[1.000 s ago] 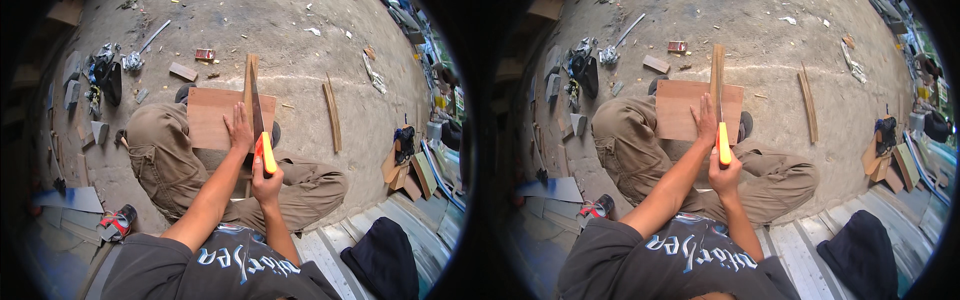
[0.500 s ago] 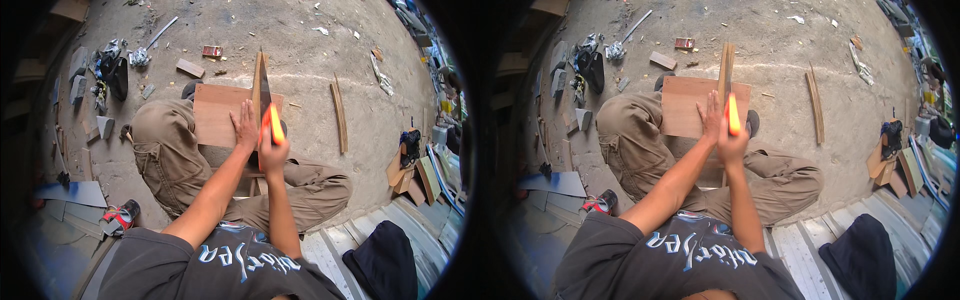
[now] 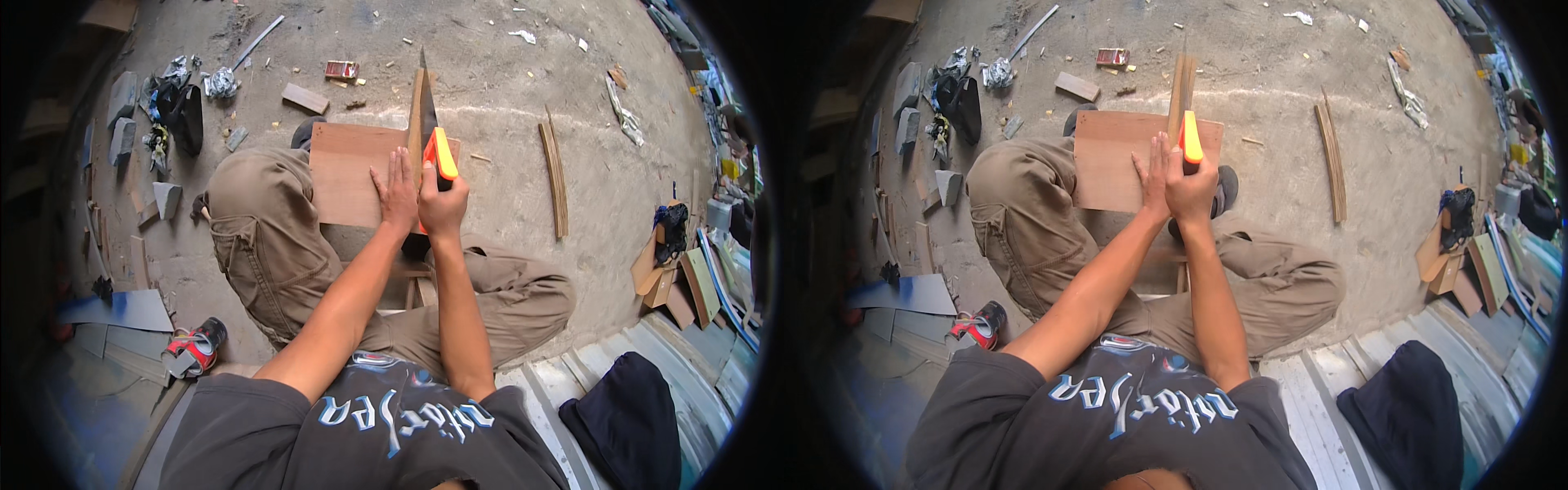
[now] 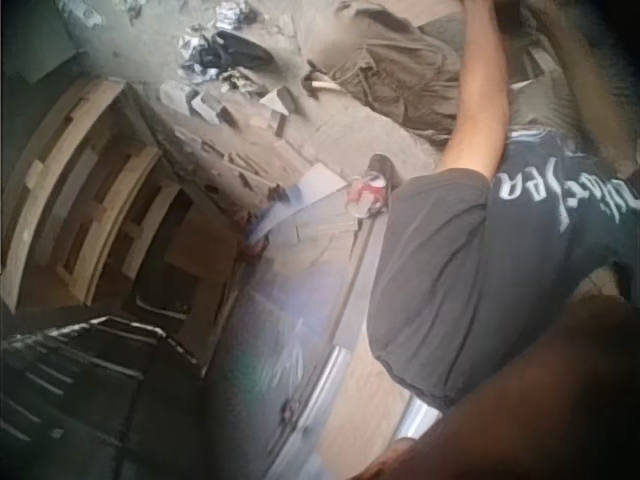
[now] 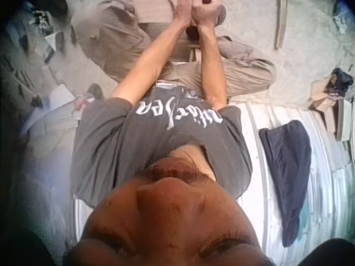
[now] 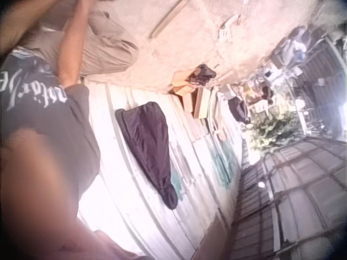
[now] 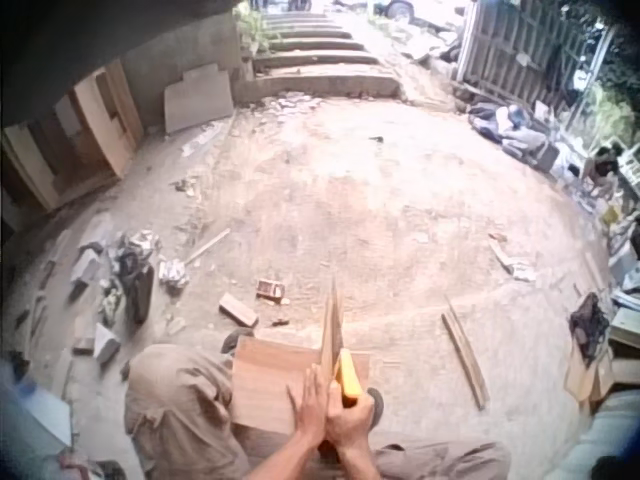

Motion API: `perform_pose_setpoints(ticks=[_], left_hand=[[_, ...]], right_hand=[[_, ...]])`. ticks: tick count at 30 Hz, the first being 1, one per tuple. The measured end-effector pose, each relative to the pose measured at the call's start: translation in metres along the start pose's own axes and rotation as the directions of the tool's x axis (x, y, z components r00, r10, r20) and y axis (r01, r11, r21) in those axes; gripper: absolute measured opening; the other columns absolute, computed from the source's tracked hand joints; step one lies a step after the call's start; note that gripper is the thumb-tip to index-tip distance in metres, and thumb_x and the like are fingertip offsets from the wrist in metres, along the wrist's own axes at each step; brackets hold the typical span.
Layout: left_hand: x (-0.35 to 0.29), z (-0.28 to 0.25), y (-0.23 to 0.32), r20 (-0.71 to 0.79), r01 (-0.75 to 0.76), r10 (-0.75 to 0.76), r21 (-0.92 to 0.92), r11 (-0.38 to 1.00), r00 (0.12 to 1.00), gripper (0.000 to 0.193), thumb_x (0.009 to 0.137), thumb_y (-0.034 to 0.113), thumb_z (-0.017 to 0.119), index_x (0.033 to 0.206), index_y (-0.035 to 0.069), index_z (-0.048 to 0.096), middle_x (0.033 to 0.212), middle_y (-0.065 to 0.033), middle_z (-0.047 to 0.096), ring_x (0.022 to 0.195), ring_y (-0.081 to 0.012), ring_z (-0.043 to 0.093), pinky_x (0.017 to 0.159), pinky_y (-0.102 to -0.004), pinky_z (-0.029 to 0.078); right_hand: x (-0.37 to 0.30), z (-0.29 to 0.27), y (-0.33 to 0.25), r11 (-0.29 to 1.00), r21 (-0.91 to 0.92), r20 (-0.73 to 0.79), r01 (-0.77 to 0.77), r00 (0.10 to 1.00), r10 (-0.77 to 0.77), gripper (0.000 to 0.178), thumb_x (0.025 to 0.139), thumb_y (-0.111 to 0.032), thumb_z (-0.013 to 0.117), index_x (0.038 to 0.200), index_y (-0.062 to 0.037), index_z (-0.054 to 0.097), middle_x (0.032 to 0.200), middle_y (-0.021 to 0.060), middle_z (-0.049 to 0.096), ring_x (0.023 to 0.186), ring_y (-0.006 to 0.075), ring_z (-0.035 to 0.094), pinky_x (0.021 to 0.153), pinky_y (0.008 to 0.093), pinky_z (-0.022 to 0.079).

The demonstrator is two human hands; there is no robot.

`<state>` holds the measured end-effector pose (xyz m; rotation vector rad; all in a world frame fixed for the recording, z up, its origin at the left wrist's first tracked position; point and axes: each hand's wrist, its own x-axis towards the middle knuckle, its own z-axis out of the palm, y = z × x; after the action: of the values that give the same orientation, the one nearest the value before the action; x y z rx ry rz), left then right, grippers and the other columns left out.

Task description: The person sits on the ground and uses a hand saw to cut a wooden plank placed on a small wooden stool. They repeatedly saw through the plank, pause to reposition it, and continue cutting until the plank is separated.

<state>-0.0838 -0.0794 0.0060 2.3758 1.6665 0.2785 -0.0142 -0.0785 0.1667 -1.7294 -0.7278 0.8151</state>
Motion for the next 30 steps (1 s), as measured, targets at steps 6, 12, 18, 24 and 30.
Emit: perform_pose_setpoints(ticks=[6,12,18,24,30], left_hand=[[0.007,-0.009,-0.009,0.034,0.083,-0.080,-0.097,0.992,0.996,0.087,0.087,0.023,0.057,0.155,-0.001,0.007,0.162,-0.0150,0.018,0.151,-0.0253,0.017,0.116,-0.0657,0.002],[0.000,0.001,-0.003,-0.068,-0.064,0.069,0.079,0.995,0.995,0.088,0.087,0.027,0.059,0.155,0.001,0.009,0.162,-0.0145,0.020,0.151,-0.0242,0.017,0.116,-0.0665,0.003],[0.000,-0.022,-0.013,0.054,0.011,0.001,-0.213,0.977,0.999,0.094,0.083,0.035,0.067,0.155,0.003,0.016,0.160,-0.0110,0.027,0.149,-0.0252,0.022,0.117,-0.0649,0.002],[0.005,-0.026,-0.023,0.069,0.044,-0.026,-0.272,0.961,0.997,0.063,0.097,0.033,0.044,0.153,0.006,0.029,0.159,-0.0093,0.029,0.149,-0.0279,0.020,0.119,-0.0592,-0.001],[-0.005,-0.020,-0.017,0.001,0.063,-0.065,-0.267,0.962,0.998,0.057,0.099,0.031,0.037,0.150,0.005,0.035,0.159,-0.0097,0.030,0.150,-0.0273,0.018,0.119,-0.0567,-0.003]], right_hand=[[-0.097,-0.029,-0.003,0.992,0.126,0.033,0.034,0.999,-0.038,0.023,0.094,-0.013,0.060,0.100,0.0083,0.066,0.072,0.0084,0.064,0.071,0.0103,0.059,0.064,0.0291,0.048],[-0.017,0.005,0.008,0.994,0.063,-0.035,0.087,0.996,-0.085,0.022,0.095,-0.015,0.059,0.084,0.0036,0.063,0.064,0.0022,0.060,0.059,0.0081,0.053,0.054,0.0269,0.042],[-0.076,-0.030,0.036,0.964,0.245,0.040,-0.100,0.995,0.092,0.023,0.094,-0.013,0.060,0.082,0.0062,0.061,0.062,0.0022,0.057,0.058,0.0080,0.052,0.052,0.0289,0.042],[-0.064,-0.004,0.005,0.996,0.058,-0.035,0.074,0.997,-0.072,0.022,0.093,-0.013,0.061,0.081,0.0060,0.060,0.059,0.0037,0.056,0.057,0.0078,0.049,0.050,0.0305,0.040],[-0.085,-0.010,0.013,0.986,0.165,-0.030,-0.027,0.999,0.032,0.019,0.093,-0.011,0.061,0.081,0.0040,0.060,0.061,-0.0002,0.055,0.056,0.0062,0.048,0.050,0.0268,0.039]])
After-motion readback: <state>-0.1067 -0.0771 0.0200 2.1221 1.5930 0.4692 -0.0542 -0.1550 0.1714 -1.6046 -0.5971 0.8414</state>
